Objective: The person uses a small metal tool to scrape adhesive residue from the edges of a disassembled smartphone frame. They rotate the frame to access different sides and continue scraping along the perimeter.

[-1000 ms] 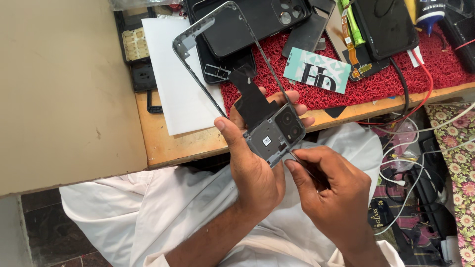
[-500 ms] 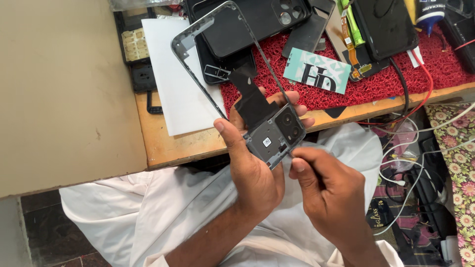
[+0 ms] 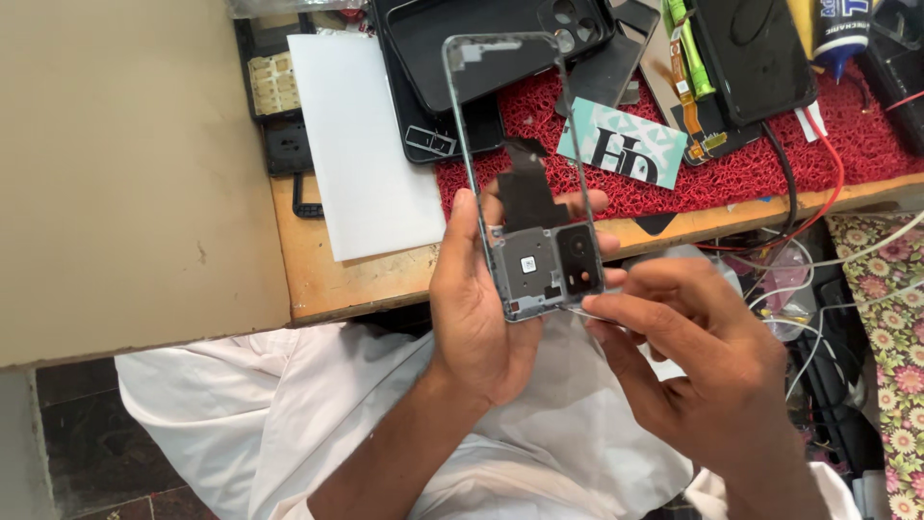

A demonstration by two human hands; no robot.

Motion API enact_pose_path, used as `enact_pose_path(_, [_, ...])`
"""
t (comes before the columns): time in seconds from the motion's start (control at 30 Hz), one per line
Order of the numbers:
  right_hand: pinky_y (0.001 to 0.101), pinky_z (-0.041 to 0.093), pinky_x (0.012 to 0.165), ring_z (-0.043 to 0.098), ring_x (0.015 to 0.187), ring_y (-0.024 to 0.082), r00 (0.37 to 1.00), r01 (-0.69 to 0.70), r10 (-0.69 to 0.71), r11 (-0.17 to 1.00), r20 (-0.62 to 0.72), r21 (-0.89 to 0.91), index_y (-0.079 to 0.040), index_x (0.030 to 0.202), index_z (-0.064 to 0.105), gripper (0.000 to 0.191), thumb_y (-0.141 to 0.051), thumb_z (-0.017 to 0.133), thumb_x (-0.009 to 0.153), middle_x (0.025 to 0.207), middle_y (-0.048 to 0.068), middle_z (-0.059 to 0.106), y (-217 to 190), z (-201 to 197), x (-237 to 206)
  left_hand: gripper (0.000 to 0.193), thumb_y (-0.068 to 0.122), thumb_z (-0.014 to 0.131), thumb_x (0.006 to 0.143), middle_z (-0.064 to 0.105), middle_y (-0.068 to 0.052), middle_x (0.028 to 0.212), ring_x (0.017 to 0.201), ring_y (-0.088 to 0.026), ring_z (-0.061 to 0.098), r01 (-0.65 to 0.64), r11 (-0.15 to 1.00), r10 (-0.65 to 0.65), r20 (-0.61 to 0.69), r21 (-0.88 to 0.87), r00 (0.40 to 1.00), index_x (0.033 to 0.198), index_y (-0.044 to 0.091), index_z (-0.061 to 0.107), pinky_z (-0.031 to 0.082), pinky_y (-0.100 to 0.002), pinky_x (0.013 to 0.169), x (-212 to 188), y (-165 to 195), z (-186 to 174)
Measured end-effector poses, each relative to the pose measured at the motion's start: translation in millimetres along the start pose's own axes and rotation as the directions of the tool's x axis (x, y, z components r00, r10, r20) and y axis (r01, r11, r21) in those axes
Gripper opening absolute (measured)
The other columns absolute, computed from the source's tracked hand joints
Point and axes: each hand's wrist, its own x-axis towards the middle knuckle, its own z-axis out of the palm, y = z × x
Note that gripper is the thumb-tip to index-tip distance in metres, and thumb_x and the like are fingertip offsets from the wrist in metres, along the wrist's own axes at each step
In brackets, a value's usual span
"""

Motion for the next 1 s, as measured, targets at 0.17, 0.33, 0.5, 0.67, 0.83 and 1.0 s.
enact_pose_path(0.17, [0.0268,0.058,0.070,0.074,0.084,0.017,0.998,0.059,-0.059,0.998,0.015,0.000,-0.006,0.109,0.071,0.026,-0.001,0.080,0.085,0.104,0.008,0.072,-0.4,3.0,-1.7,0.063,0.058,0.023,0.116,0.059,-0.027,0.136,0.113,-0.030,0.068,0.013,1.000,-0.013,0.001,0.015,1.000,0.144,0.005,0.044,0.059,-0.045,0.098,-0.2,-2.0,4.7])
enact_pose_path(0.33, [0.0295,0.059,0.071,0.076,0.089,0.022,0.995,0.079,-0.081,0.996,-0.050,-0.048,-0.007,0.109,0.072,0.026,-0.001,0.080,0.085,0.105,0.009,0.071,-1.7,10.2,-10.3,0.065,0.059,0.022,0.114,0.059,-0.025,0.135,0.109,-0.029,0.069,0.040,0.999,-0.040,-0.019,0.034,0.999,0.142,0.005,0.045,0.060,-0.045,0.094,-1.9,1.0,6.3])
enact_pose_path(0.5, [0.0294,0.058,0.064,0.075,0.080,0.019,0.988,0.153,-0.154,0.988,-0.026,-0.021,-0.006,0.106,0.072,0.025,-0.002,0.082,0.083,0.104,0.010,0.071,4.0,10.1,-11.4,0.065,0.059,0.023,0.114,0.060,-0.026,0.133,0.109,-0.028,0.069,0.059,0.998,-0.058,-0.045,0.022,0.997,0.141,0.004,0.045,0.061,-0.043,0.095,-2.4,-2.3,8.1])
enact_pose_path(0.67, [0.0307,0.056,0.061,0.073,0.074,0.017,0.982,0.189,-0.189,0.981,0.001,-0.039,-0.006,0.108,0.074,0.028,-0.001,0.083,0.081,0.104,0.009,0.072,6.6,5.2,-10.0,0.064,0.059,0.021,0.112,0.062,-0.025,0.130,0.107,-0.027,0.070,0.079,0.994,-0.073,-0.086,0.071,0.994,0.137,0.005,0.046,0.062,-0.042,0.093,-2.5,-3.8,8.9])
enact_pose_path(0.83, [0.0301,0.056,0.064,0.074,0.076,0.018,0.975,0.221,-0.221,0.975,0.008,-0.035,-0.006,0.110,0.073,0.029,0.000,0.080,0.083,0.105,0.011,0.071,8.0,2.2,-8.0,0.063,0.058,0.021,0.113,0.063,-0.024,0.129,0.105,-0.027,0.070,0.056,0.993,-0.048,-0.077,0.101,0.996,0.137,0.005,0.046,0.061,-0.042,0.092,-1.4,-4.6,8.9])
enact_pose_path(1.0, [0.0314,0.057,0.062,0.075,0.077,0.021,0.989,0.149,-0.150,0.985,-0.003,-0.084,-0.001,0.105,0.071,0.025,-0.005,0.083,0.084,0.099,0.012,0.072,7.8,4.5,-8.7,0.061,0.058,0.023,0.112,0.063,-0.023,0.127,0.104,-0.026,0.070,0.079,0.991,-0.067,-0.108,0.111,0.992,0.137,0.007,0.046,0.061,-0.042,0.092,0.3,-6.5,8.4])
